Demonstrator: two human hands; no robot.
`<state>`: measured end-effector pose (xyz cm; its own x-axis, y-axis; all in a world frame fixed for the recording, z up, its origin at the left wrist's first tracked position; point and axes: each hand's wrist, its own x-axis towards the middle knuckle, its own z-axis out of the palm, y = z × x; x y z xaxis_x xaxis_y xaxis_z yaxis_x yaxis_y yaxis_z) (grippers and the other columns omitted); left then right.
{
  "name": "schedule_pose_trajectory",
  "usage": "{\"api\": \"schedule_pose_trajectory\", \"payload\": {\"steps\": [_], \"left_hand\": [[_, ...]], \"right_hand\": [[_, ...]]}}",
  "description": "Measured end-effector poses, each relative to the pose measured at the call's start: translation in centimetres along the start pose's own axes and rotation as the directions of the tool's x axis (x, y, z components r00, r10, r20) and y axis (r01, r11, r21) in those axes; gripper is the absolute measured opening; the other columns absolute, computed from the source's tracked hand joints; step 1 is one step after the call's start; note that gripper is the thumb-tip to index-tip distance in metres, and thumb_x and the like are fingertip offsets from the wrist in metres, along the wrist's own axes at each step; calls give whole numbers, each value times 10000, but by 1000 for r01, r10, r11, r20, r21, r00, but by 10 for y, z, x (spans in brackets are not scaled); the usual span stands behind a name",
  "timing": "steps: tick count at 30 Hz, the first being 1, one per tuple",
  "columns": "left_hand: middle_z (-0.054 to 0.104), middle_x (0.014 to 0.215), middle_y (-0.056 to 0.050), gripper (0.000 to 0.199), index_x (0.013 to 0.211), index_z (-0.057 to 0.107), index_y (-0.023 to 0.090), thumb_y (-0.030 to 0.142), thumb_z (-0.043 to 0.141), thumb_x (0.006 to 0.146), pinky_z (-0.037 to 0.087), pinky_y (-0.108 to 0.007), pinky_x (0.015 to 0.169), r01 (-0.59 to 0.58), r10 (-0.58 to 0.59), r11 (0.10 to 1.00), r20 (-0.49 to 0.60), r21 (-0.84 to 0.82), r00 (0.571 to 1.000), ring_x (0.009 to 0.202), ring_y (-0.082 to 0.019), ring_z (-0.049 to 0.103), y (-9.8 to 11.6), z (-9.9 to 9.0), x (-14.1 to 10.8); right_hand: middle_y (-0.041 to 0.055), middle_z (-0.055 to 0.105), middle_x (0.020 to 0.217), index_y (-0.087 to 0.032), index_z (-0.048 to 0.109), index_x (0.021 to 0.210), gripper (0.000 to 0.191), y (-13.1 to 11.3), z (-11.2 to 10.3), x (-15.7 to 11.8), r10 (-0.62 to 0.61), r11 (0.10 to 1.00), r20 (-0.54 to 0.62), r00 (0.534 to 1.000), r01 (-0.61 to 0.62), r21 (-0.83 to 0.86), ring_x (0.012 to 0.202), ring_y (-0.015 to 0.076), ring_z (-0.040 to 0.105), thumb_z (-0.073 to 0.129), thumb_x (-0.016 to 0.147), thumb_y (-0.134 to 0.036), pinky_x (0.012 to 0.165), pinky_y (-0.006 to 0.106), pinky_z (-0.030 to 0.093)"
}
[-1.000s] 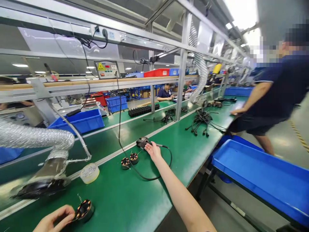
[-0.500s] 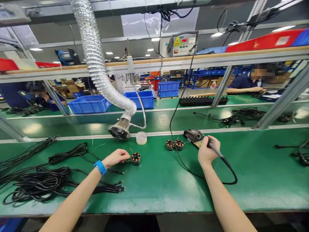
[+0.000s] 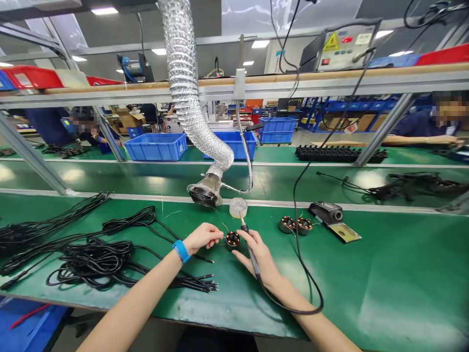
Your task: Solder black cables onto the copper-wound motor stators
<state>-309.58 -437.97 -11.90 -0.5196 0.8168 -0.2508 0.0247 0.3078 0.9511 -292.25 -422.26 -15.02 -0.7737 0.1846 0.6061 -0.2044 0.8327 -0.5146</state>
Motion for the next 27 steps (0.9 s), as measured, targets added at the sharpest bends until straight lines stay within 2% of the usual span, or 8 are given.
{"api": "schedule_pose_trajectory", "payload": {"steps": [4, 9, 12, 16, 18, 20, 23, 27], "left_hand": [[528, 546, 39, 413, 685, 589, 140, 540, 687, 717, 252, -187, 365, 30, -28, 998, 36, -52, 999, 381, -42, 367, 5, 3, -1], [461, 494, 65, 426, 671, 546, 154, 561, 627, 768, 220, -180, 353, 50, -44, 993, 57, -105, 997, 361, -37, 317, 1, 9, 2], [517, 535, 38, 443, 705, 577, 143, 577, 594, 793, 236, -193, 356, 49, -47, 996, 28, -77, 999, 359, -45, 334, 1, 1, 6], [623, 717, -9, 410, 941, 659, 150, 535, 566, 834, 343, -233, 445, -111, 145, 970, -148, 217, 978, 446, -91, 447, 7, -20, 14], [644, 780, -30, 335, 889, 690, 167, 474, 559, 855, 407, -256, 574, -212, 264, 900, -90, 380, 960, 598, -139, 532, 10, -29, 17], [649, 794, -39, 323, 764, 681, 171, 436, 536, 876, 413, -271, 670, -260, 292, 846, 3, 466, 956, 720, -172, 553, 11, -36, 18], [618, 749, -20, 336, 738, 636, 168, 439, 511, 893, 391, -263, 656, -226, 217, 863, 71, 452, 974, 699, -161, 519, 7, -41, 14], [444, 639, 49, 379, 791, 554, 175, 531, 474, 892, 284, -224, 475, -79, 54, 971, 115, 224, 992, 501, -92, 344, 0, -28, 11]], "right_hand": [[73, 507, 1252, -297, 450, 1363, 574, -1, 21, 14, 81, 991, 71, 994, -88, 101, 1081, 201, 608, 647, 838, -173, 950, 362, 524], [50, 543, 1124, -284, 459, 1331, 513, -2, 29, 18, 110, 977, 135, 985, -132, 165, 965, 175, 604, 613, 862, -146, 859, 324, 530], [61, 541, 1140, -273, 460, 1327, 509, -3, 33, 18, 126, 970, 123, 984, -148, 194, 983, 187, 597, 625, 860, -155, 878, 345, 526], [70, 534, 1173, -281, 445, 1347, 536, 1, 36, 16, 148, 956, 87, 985, -165, 244, 1040, 201, 593, 651, 861, -190, 959, 391, 505], [78, 531, 1203, -284, 438, 1363, 553, 2, 36, 14, 153, 952, 75, 985, -167, 257, 1077, 206, 585, 661, 863, -209, 988, 399, 492], [83, 533, 1223, -281, 435, 1370, 544, 3, 36, 14, 147, 950, 71, 987, -160, 267, 1107, 204, 577, 652, 875, -216, 1007, 392, 480], [83, 545, 1218, -275, 447, 1363, 497, 2, 35, 14, 124, 953, 66, 990, -137, 270, 1115, 195, 576, 618, 901, -217, 1008, 372, 476], [75, 547, 1191, -269, 457, 1352, 488, 1, 36, 15, 124, 953, 65, 990, -137, 270, 1070, 180, 588, 617, 896, -202, 977, 351, 489]]}}
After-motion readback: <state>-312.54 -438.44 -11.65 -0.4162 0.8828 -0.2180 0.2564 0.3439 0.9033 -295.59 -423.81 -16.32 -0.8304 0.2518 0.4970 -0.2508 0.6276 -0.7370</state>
